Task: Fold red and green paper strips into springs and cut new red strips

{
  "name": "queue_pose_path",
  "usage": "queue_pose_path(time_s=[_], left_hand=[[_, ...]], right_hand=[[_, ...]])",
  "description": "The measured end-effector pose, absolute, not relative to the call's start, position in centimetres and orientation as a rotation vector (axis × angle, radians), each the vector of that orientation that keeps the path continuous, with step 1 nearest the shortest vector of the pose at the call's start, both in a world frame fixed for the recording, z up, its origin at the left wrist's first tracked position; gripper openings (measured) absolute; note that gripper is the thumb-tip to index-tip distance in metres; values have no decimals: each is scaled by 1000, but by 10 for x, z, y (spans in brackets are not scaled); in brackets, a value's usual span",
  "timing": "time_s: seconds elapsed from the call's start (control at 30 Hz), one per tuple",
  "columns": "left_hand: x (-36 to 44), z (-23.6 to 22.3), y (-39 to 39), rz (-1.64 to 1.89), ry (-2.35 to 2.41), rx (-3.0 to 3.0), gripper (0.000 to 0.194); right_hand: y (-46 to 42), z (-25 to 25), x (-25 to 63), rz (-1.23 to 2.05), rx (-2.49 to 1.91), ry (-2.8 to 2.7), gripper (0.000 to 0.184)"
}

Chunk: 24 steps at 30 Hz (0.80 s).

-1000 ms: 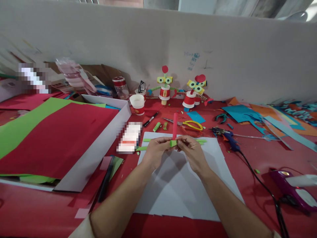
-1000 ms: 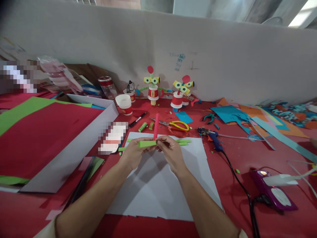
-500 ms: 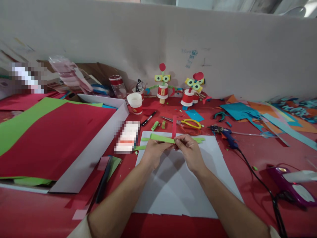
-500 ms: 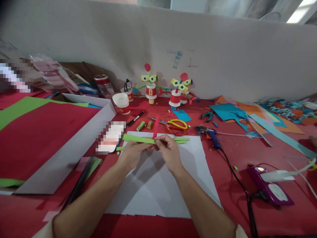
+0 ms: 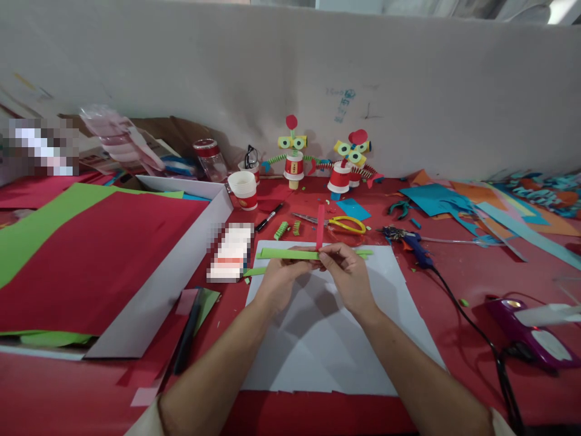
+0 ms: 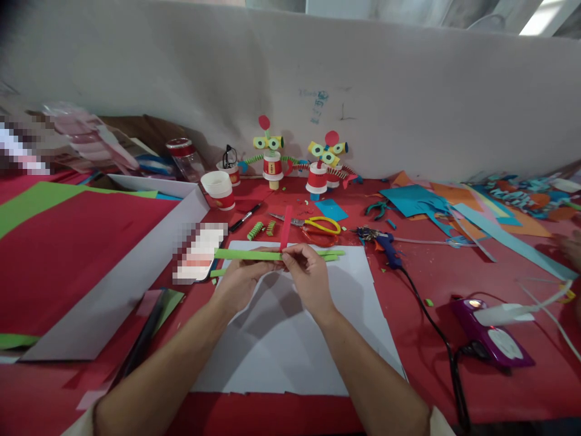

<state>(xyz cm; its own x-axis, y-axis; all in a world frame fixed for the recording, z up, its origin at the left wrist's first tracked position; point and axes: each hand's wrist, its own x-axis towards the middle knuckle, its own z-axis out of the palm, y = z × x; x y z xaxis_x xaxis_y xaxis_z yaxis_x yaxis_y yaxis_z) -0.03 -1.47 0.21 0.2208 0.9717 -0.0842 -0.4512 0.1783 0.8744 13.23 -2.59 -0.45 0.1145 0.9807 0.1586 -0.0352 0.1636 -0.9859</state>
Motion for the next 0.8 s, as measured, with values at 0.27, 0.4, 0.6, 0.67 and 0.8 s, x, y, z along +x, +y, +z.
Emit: queue_pose_path(time_s=[0.27, 0.4, 0.6, 0.67, 0.8], left_hand=[[5, 1, -14, 1193, 861, 785, 14], [3, -1, -11, 1241, 873, 738, 13], [4, -1, -14, 1233, 780, 815, 10], [5, -1, -15, 1244, 794, 807, 9], [5, 0, -15, 1253, 865, 781, 11]], right_hand=[[-28, -7, 130, 1103, -1051, -1043, 14], [-30, -4, 131, 1191, -1065, -990, 21], [-30, 1, 128, 1209, -1143, -1120, 25], [-30, 0, 127, 1180, -1161, -1107, 25], [-30, 0, 127, 1160, -1186, -1102, 22]])
